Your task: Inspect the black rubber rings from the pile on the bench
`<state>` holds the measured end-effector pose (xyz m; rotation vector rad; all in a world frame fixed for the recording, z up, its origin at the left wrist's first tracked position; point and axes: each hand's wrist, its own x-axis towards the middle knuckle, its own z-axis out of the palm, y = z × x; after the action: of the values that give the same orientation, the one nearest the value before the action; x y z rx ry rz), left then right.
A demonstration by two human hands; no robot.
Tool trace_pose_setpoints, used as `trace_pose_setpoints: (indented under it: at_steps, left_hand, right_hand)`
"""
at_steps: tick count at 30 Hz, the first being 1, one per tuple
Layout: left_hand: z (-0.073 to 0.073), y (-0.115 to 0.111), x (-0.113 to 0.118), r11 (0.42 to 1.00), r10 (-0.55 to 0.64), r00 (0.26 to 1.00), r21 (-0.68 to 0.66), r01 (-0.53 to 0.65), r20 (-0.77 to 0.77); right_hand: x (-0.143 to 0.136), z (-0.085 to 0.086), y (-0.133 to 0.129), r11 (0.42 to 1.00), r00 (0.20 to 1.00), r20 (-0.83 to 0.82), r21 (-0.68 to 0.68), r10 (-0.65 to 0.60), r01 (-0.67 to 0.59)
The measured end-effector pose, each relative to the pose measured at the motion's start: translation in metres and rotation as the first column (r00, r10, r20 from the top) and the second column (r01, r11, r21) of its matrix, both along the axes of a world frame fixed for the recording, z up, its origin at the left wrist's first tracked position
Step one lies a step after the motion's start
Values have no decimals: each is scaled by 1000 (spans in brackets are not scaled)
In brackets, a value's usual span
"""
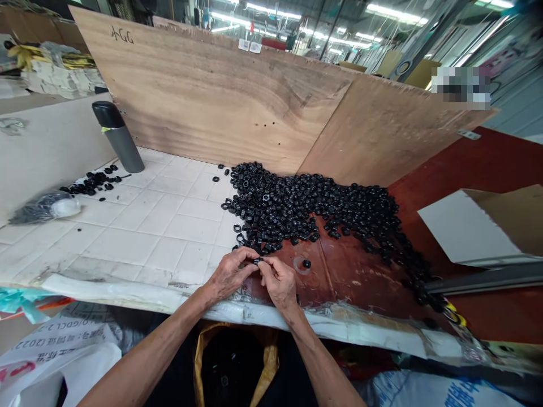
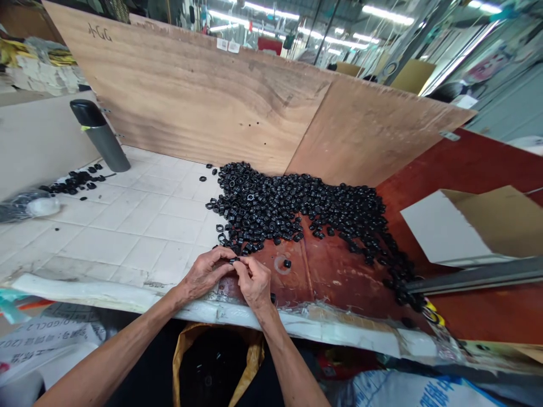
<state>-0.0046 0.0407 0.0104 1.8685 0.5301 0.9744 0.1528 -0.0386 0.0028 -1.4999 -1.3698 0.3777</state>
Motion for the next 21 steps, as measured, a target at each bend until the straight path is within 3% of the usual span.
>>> trace_pose_setpoints:
  at_steps: [3, 8, 13, 21]
  left_hand:
    - [0, 0, 1, 1000, 10, 1000, 22, -9, -16]
    - [2, 0, 1, 1000, 12, 1000, -15, -12, 7]
    - [11, -7, -6, 999, -41, 999, -14, 41, -3]
    - [19, -53, -22, 985, -37, 999, -171, 34, -12]
  right_hand:
    - [-1, -2, 2, 999, 996, 87, 7, -34, 34]
    - [-1, 2, -3, 998, 999, -29, 58, 24, -23]
    - [-3, 10, -14, 1000, 999, 27, 10, 24, -25]
    - [-22, 24, -59, 1000, 1000, -4, 9, 27, -27]
